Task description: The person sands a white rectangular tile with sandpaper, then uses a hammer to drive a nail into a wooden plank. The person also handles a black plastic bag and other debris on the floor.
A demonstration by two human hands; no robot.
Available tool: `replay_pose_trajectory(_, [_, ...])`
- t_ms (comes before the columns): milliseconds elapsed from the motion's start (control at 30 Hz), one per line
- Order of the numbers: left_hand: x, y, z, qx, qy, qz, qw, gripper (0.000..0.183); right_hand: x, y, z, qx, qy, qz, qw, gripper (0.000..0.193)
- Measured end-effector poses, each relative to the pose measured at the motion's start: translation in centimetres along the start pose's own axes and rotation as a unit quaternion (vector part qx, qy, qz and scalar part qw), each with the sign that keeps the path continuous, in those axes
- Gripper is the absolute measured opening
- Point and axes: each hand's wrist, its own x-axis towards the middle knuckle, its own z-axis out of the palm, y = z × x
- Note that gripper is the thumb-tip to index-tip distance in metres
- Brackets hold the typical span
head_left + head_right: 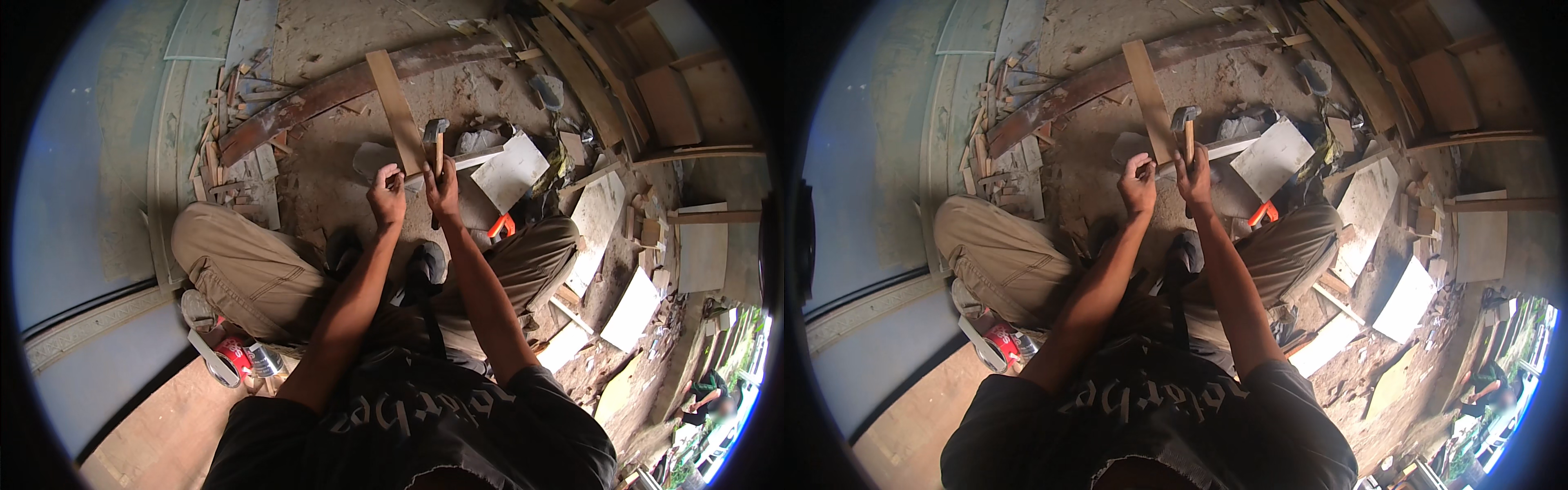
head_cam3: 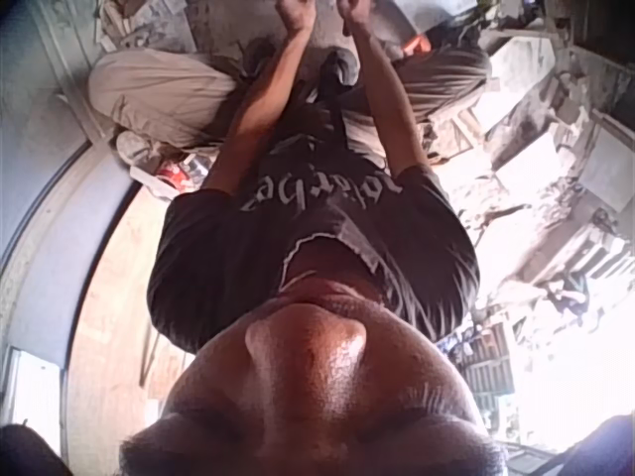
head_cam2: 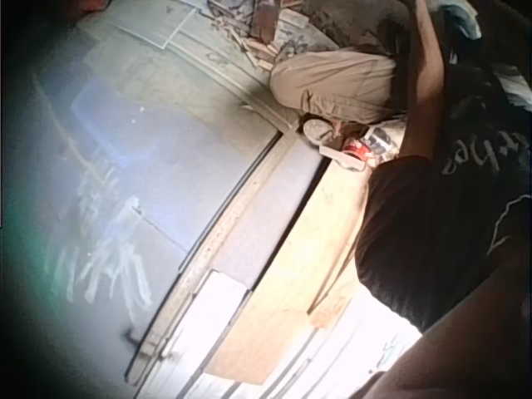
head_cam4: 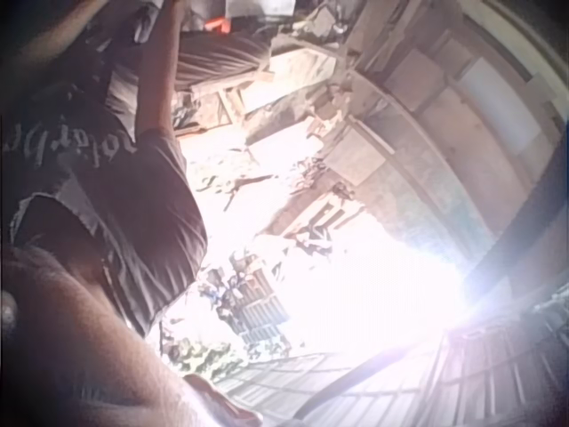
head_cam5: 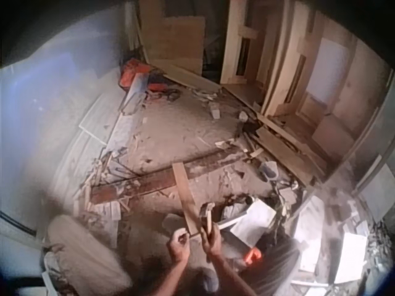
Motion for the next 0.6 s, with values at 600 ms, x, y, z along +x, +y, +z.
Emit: replay_pose_trajectory(600, [0.5,-0.4,-0.1,-0.043,-0.035,-0.052,0.997,0.034,0.2,-1.0,-0.1,0.009,-0.006,0.021,1.000,0.024])
